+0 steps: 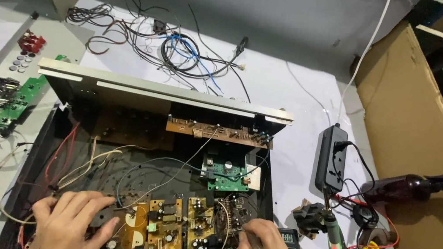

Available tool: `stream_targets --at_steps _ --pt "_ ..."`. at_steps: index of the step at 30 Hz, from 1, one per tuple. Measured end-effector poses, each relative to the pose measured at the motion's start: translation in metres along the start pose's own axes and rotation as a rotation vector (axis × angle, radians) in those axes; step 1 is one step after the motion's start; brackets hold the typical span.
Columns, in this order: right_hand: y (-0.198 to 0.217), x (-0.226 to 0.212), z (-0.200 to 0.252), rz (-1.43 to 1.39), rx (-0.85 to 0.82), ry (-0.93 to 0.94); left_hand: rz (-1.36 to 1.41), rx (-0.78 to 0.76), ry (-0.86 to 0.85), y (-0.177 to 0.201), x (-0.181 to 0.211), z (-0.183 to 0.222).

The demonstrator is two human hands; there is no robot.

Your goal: Testing electronic components on a circuit board using a multimeter probe inside an open device housing.

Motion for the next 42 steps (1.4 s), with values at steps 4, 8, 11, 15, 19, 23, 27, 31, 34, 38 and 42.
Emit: stream_targets --at_steps 4,8,11,15,19,23,27,31,34,38,42 --pt "-0.002 0.002 -0.001 0.005 -0.031 -0.031 -0.012 0.037 -0.053 -0.003 0.0 0.0" --pt "0.003 0.002 0.003 -0.004 0.001 -0.188 -0.015 -0.026 -0.009 -0.003 -0.001 0.004" --pt "0.004 0.008 0.007 0.072 0.02 -0.269 -0.105 0.07 -0.021 -0.004 -0.004 0.009" --pt "0.005 0.005 0.003 0.02 -0.003 -0.179 -0.091 0.076 -0.049 0.011 0.0 0.005" --pt "0.008 0.002 -0.002 0.02 -0.016 -0.184 -0.115 0.03 -0.06 0.006 -0.005 0.005" --pt "0.008 -0.003 -0.003 -0.046 -0.028 -0.181 -0.127 -0.107 -0.05 0.0 -0.013 0.008" --pt "0.007 0.001 0.001 -0.008 0.049 -0.161 -0.094 0.038 -0.174 0.013 -0.005 0.005" --pt "0.006 0.001 0.002 -0.068 0.022 -0.106 -0.07 0.01 -0.194 0.018 -0.004 0.008" --pt "0.007 -0.005 0.0 -0.098 0.058 -0.162 -0.059 -0.009 -0.195 0.017 -0.007 0.011" --pt "0.007 -0.001 0.001 -0.109 0.068 -0.189 -0.022 -0.043 -0.172 0.016 -0.007 0.009" --pt "0.007 0.0 0.001 -0.11 0.051 -0.182 0.001 -0.054 -0.159 0.013 -0.011 0.012"
Point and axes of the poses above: each hand's wrist, its own z-axis away from the middle knuckle, its own y-axis out of the back of the hand, x = y × z, the point moved 3 cm from there along -z, towards the middle knuckle, and after that the axes turned 1 degree about x, right-handed, at the moved point
